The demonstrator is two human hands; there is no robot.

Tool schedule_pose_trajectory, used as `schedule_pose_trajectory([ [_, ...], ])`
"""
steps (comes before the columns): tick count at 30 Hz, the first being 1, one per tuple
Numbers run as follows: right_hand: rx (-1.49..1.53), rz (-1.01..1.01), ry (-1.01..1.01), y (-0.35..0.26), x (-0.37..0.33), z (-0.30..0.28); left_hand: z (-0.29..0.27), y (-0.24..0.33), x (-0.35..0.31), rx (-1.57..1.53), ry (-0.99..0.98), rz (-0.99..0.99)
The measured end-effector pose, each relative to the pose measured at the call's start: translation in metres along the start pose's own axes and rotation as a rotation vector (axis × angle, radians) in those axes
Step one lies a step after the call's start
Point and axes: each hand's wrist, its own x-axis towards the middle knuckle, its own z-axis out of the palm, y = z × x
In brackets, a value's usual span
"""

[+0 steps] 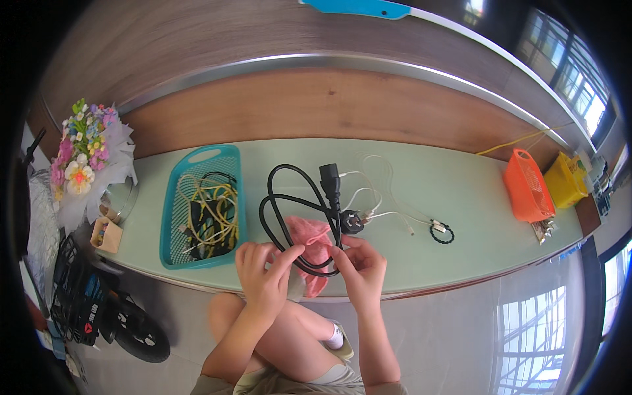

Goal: The person sorts and coils several electronic cables, placing a yellow coiled cable and several black cables into a blue plastic basket.

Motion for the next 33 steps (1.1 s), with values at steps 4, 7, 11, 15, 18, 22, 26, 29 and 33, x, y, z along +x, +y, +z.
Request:
schedule_pose_trajectory([
  [4,0.117,-0.007,-0.069,-0.008,-0.011,0.022,-0.045,0.001,0.015,-0.035,-0.049,0.016],
  [7,0.191,0.017,-0.123,-0.017,-0.016,0.041,-0.07,-0.007,0.018,0.054,-0.038,0.046],
  [11,0.136,0.002,-0.158,-0.02,-0.019,0.063,-0.093,-0.024,0.019,0.09,-0.026,0.021],
  [15,0.154,-0.06,-0.146,-0.013,-0.02,0.091,-0.105,-0.046,0.019,0.064,-0.047,-0.054],
  [18,0.111,-0.103,-0.146,-0.009,-0.018,0.108,-0.115,-0.062,0.023,-0.029,-0.057,-0.093],
  [22,-0.029,-0.195,-0.137,-0.009,-0.014,0.131,-0.13,-0.08,0.034,-0.084,-0.196,-0.217],
  [26,-0.202,-0.242,-0.148,-0.013,-0.01,0.149,-0.135,-0.105,0.041,-0.087,-0.195,-0.184],
  [29,-0.263,-0.183,-0.179,-0.018,-0.009,0.157,-0.136,-0.118,0.044,-0.09,-0.191,-0.196],
  [33,-0.43,-0.229,-0.194,-0.023,-0.005,0.161,-0.137,-0.133,0.047,-0.065,-0.2,-0.148],
])
